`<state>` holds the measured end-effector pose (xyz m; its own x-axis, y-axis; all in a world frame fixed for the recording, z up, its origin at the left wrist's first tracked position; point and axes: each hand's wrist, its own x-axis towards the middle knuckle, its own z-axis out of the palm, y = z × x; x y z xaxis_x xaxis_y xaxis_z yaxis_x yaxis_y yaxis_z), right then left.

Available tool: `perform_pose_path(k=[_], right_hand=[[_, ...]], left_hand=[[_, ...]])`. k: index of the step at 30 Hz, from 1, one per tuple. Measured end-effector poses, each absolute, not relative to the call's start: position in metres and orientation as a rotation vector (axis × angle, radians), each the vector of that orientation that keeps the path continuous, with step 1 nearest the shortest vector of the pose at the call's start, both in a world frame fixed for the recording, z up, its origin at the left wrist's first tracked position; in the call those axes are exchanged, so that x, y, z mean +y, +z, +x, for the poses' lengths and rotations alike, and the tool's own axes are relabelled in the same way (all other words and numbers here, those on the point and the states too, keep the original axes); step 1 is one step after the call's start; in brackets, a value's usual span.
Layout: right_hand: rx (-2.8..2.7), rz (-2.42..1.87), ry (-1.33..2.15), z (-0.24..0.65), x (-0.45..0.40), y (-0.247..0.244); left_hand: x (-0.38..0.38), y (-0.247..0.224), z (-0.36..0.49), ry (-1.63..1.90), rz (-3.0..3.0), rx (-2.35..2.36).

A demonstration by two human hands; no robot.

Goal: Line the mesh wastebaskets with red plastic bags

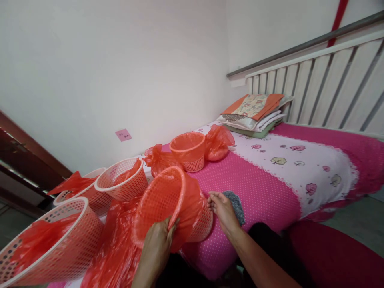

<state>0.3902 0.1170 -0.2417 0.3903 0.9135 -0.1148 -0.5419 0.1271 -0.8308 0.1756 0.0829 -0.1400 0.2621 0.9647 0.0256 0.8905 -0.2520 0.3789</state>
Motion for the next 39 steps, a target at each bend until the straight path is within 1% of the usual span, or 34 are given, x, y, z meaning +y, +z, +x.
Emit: perform_pose_path(k=[5,8,11,15,20,23,26,28,32,34,39], right_hand=[[-0.588,-0.963,1.087,0.401,0.105,-0.24],[-0.725,-1.022,0.948,0.406,0.098,-0.228],[-0.846,-1.077,0.799,0.417,0.093,-0.216],[-0.866,-1.134,0.725,0.431,0.091,-0.214],[-0.879,-1.107,0.824,0.435,0.089,-0.222],[-0.928,-1.079,0.844,0.434,0.088,-0.223],[-0.936,-1.087,0.846,0.432,0.087,-0.221],[-0.939,-1.088,0.855,0.432,0.087,-0.219],[-0.984,-1.106,0.928,0.436,0.083,-0.213],[-0.976,-1.11,0.908,0.438,0.079,-0.212],[-1.01,-1.199,0.766,0.428,0.068,-0.221]], left_hand=[[0.077,-0.139,0.174,0.3,2.281,1.628],[0.076,-0.135,0.172,0.164,2.373,1.516],[0.084,-0.13,0.17,0.016,2.591,1.379],[0.095,-0.127,0.167,-0.077,2.76,1.28],[0.076,-0.132,0.167,-0.047,2.697,1.448],[0.05,-0.132,0.181,0.138,2.686,1.499],[0.034,-0.124,0.22,0.272,2.734,1.375],[0.036,-0.114,0.254,0.225,2.684,1.451],[0.06,-0.102,0.302,-0.072,2.522,1.738],[0.071,-0.105,0.305,-0.132,2.505,1.793],[0.078,-0.123,0.286,-0.1,2.553,1.855]])
